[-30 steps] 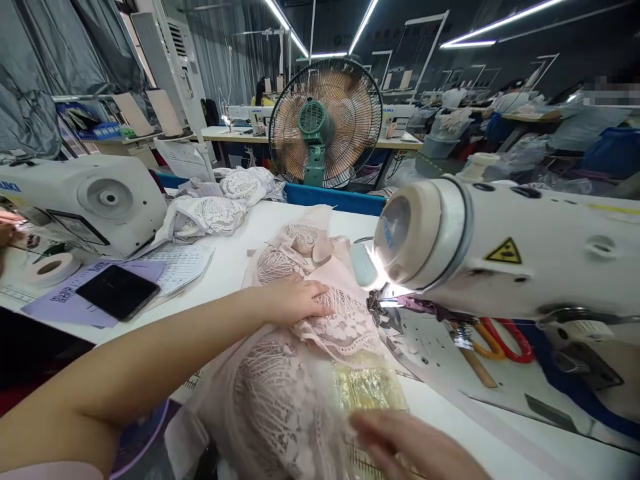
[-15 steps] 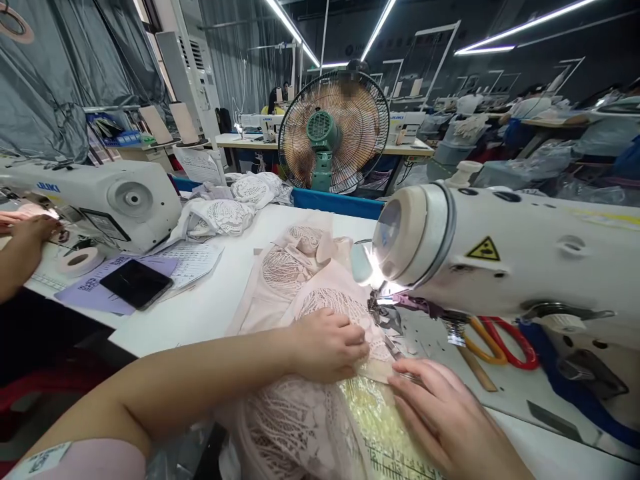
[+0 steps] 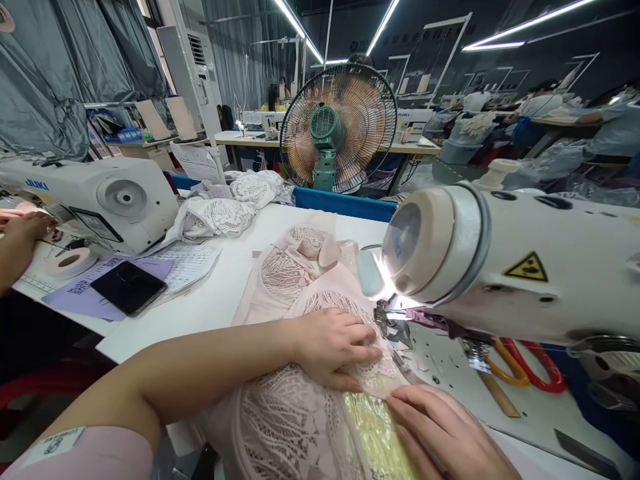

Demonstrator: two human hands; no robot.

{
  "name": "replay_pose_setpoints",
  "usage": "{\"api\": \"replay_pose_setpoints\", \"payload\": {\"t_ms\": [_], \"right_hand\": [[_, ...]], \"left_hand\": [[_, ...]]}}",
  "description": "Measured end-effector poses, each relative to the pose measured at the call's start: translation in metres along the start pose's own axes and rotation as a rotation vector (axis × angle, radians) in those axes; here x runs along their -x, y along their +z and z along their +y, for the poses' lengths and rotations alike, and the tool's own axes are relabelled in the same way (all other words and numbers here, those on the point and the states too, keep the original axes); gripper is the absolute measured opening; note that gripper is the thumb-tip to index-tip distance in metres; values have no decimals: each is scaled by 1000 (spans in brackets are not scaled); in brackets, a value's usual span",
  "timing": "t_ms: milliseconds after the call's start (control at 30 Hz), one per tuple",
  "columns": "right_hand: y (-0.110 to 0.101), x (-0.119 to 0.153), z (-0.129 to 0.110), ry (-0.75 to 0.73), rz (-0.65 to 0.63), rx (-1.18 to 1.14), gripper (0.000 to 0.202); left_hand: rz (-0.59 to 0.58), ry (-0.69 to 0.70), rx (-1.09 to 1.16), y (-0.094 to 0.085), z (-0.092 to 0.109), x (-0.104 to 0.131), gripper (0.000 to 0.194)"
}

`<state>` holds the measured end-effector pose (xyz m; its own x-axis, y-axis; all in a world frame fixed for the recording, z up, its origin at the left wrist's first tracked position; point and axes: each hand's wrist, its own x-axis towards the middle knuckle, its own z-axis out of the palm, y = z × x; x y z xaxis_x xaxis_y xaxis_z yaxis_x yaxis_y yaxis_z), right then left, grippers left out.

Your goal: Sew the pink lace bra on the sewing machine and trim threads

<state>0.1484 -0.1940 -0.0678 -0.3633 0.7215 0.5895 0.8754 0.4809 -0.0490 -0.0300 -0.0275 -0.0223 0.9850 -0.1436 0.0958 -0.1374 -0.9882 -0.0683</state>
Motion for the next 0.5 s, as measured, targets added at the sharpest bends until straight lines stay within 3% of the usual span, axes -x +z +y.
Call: {"api": "replay_pose_setpoints", "payload": {"t_ms": [333, 500], "right_hand": [[0, -2, -1, -15, 18, 103, 28], [-2, -4, -2, -49, 11, 108, 28]], "left_hand": [[-5, 18, -43, -1, -18, -3, 55], [22, 90, -97, -3, -15, -4, 38]]}}
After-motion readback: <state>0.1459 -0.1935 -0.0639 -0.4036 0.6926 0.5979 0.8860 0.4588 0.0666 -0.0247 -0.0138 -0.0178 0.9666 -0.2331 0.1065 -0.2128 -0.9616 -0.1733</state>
